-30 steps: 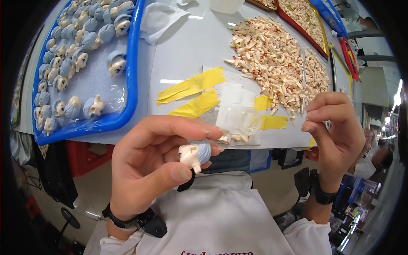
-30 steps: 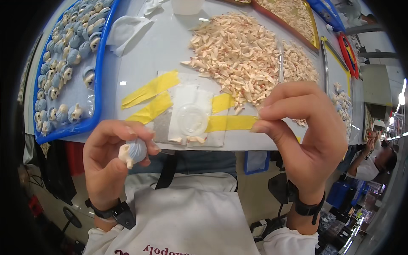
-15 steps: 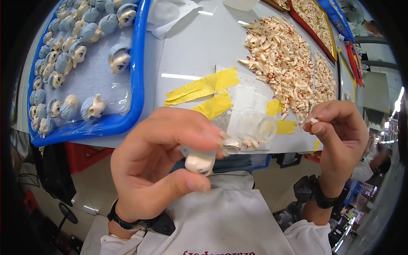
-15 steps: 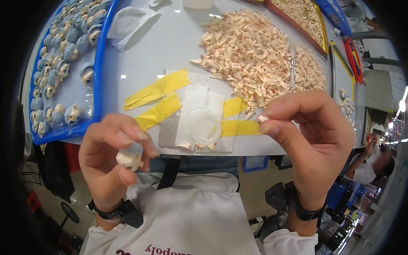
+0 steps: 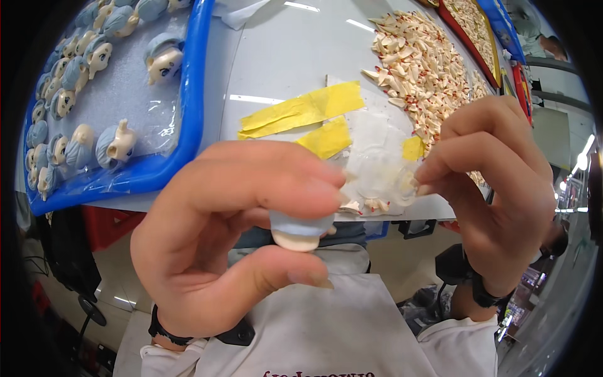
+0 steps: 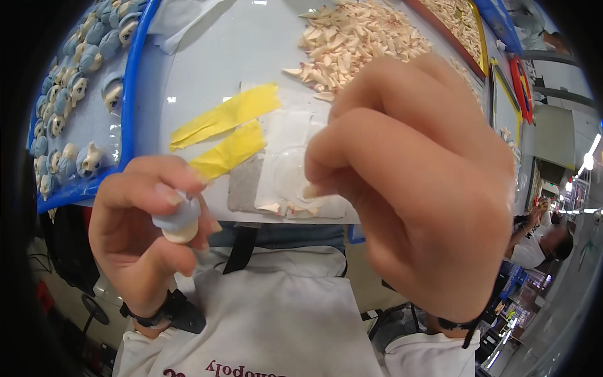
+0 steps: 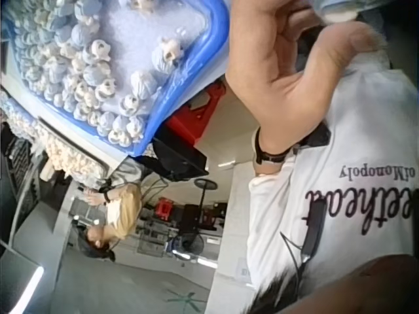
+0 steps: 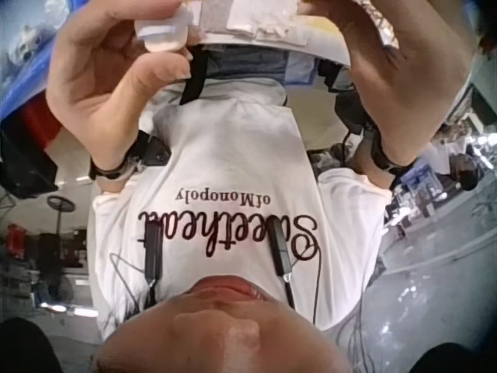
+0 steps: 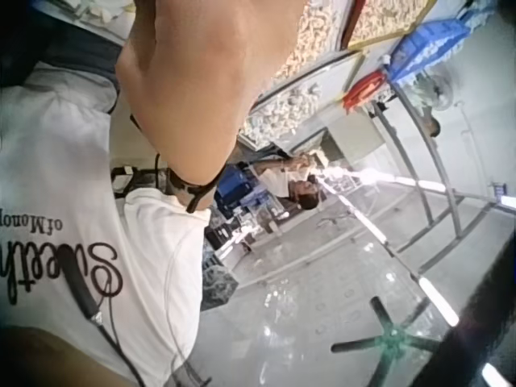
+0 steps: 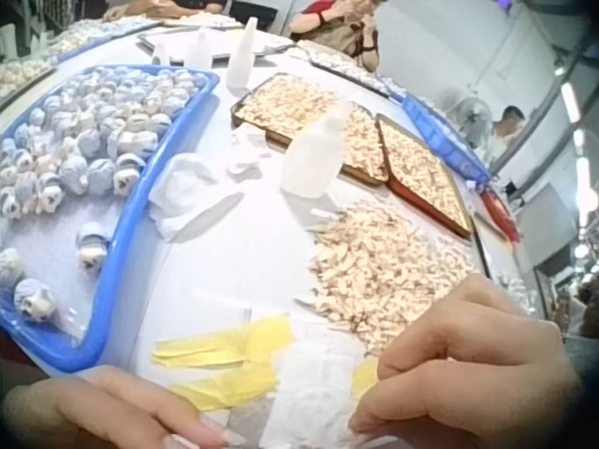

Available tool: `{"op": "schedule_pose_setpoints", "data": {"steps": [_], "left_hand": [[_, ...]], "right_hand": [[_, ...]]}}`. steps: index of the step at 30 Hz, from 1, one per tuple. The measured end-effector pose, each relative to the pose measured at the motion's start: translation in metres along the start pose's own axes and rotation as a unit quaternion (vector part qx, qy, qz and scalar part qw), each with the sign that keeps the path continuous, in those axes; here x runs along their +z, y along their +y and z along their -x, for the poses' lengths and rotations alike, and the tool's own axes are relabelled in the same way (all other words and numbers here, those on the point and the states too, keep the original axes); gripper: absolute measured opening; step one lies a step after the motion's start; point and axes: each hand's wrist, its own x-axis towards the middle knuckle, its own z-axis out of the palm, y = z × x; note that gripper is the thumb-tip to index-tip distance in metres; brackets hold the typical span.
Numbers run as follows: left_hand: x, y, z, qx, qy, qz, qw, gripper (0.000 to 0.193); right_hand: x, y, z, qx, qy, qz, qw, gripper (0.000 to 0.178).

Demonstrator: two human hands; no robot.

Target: The person assembles small figurines by hand, picking up a base figure and attaching small white components to it. They repeatedly pick up a figure from a blue tray, attach parts, and place the finished figure back into the tray.

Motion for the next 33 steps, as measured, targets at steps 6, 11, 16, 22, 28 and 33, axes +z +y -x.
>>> {"op": "schedule_pose_setpoints", "data": {"steps": [6, 11, 16, 22, 28, 33], "left_hand": [[-0.002, 0.002, 0.0, -0.015, -0.008, 0.004, 1.0, 0.037], [-0.009, -0.003, -0.001, 0.011, -0.051, -0.021, 0.998, 0.037], [-0.007, -0.007, -0.002, 0.047, -0.078, -0.004, 0.996, 0.039], [0.003, 0.007, 0.001, -0.031, -0.087, 0.006, 0.996, 0.039], [0.013, 0.004, 0.002, 0.009, -0.074, 0.015, 0.997, 0.04], [0.026, 0.002, 0.006, -0.008, -0.007, 0.097, 0.995, 0.039]], "right_hand": [[0.006, -0.006, -0.004, -0.042, 0.031, 0.085, 0.995, 0.017], [0.003, -0.006, -0.002, -0.052, 0.023, 0.103, 0.993, 0.016], [0.004, -0.007, -0.003, -0.06, 0.035, 0.101, 0.992, 0.015], [-0.005, -0.009, 0.009, -0.001, 0.066, 0.019, 0.998, 0.015], [0.003, -0.003, 0.04, 0.004, 0.128, -0.25, 0.96, 0.02], [0.01, -0.008, 0.048, 0.081, 0.136, -0.394, 0.906, 0.024]]}}
